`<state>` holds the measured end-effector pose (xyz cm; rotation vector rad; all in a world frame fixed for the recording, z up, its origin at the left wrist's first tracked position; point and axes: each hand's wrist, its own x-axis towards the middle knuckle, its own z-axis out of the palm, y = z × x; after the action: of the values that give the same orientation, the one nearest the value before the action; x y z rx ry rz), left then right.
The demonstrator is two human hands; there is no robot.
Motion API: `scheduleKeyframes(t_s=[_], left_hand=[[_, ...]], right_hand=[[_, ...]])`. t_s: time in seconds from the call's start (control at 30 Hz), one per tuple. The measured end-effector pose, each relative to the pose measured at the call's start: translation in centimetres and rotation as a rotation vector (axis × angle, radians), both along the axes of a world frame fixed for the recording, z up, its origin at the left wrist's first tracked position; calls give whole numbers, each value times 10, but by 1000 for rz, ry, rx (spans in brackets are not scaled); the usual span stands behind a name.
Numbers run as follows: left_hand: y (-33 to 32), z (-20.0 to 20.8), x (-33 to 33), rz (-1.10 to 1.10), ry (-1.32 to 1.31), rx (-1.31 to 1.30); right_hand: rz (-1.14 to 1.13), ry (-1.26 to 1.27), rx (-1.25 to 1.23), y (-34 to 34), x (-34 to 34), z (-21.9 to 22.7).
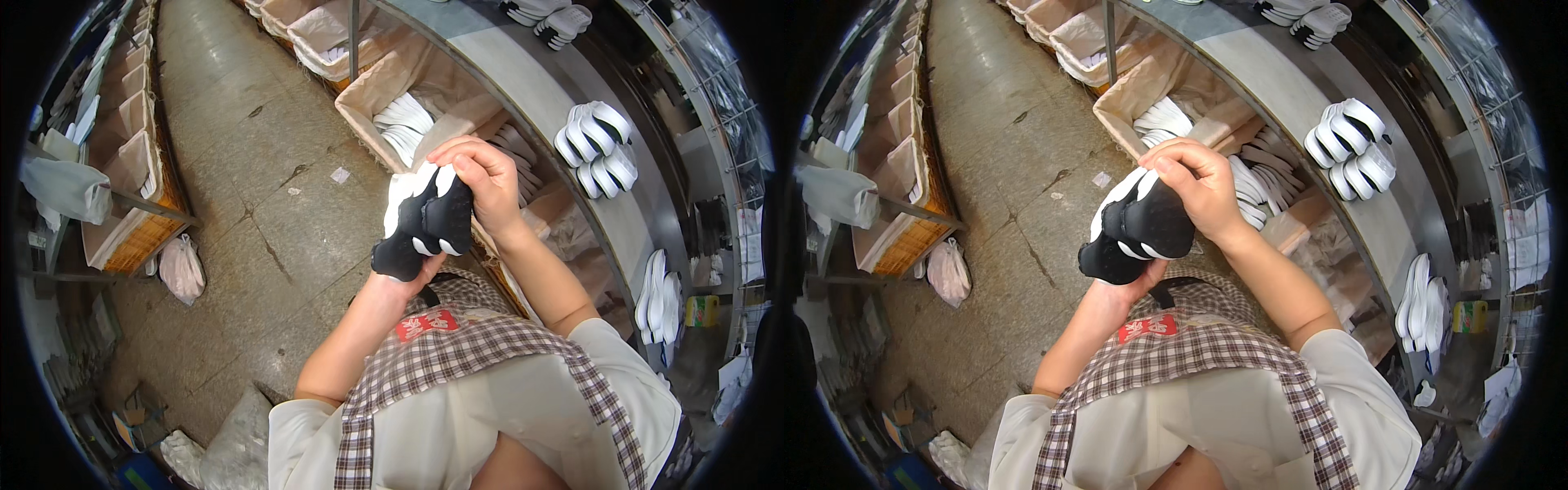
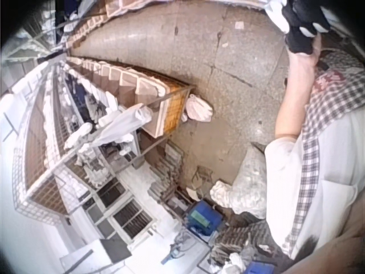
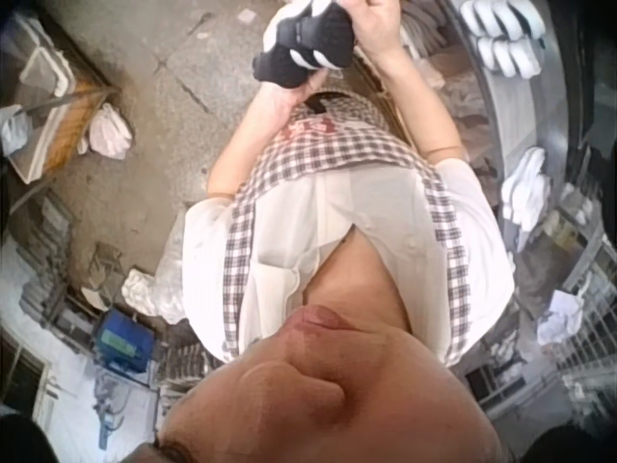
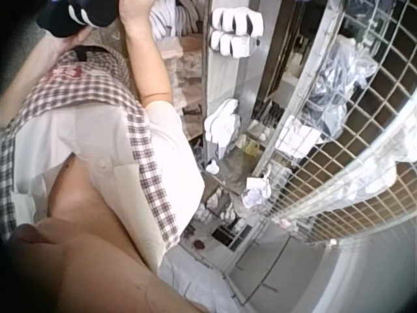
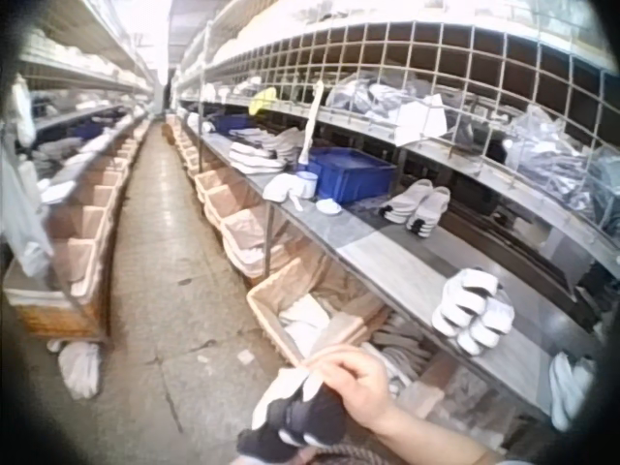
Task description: The person repeatedly picks up white and black slippers from bins and a table, turns them over to view the soles, and places them back. The person handles the slippers one at a time, inspecting the top and bottom surfaces before returning them to the bins or table.
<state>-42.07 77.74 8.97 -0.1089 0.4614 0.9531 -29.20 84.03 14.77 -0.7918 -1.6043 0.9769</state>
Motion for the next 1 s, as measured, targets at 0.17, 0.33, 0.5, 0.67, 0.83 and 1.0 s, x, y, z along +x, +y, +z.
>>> scheduleKeyframes(t_s=[0.17,0.33,0.5,0.67,0.83,1.0], left_hand=[[-2,8,0,15,40,76],[-3,7,-3,20,132,172],[5,0,-4,61,-18,229],[1,-1,-10,92,130,264],[9,-11,-18,182,34,350],[13,-19,-34,230,108,418]], right_hand=[[-11,20,38,-4,-1,2],[20,17,182,-3,-1,7],[170,-40,422,-2,1,15],[199,-142,498,-5,6,23],[146,121,-67,-26,-4,24],[255,308,-466,-37,-4,22]])
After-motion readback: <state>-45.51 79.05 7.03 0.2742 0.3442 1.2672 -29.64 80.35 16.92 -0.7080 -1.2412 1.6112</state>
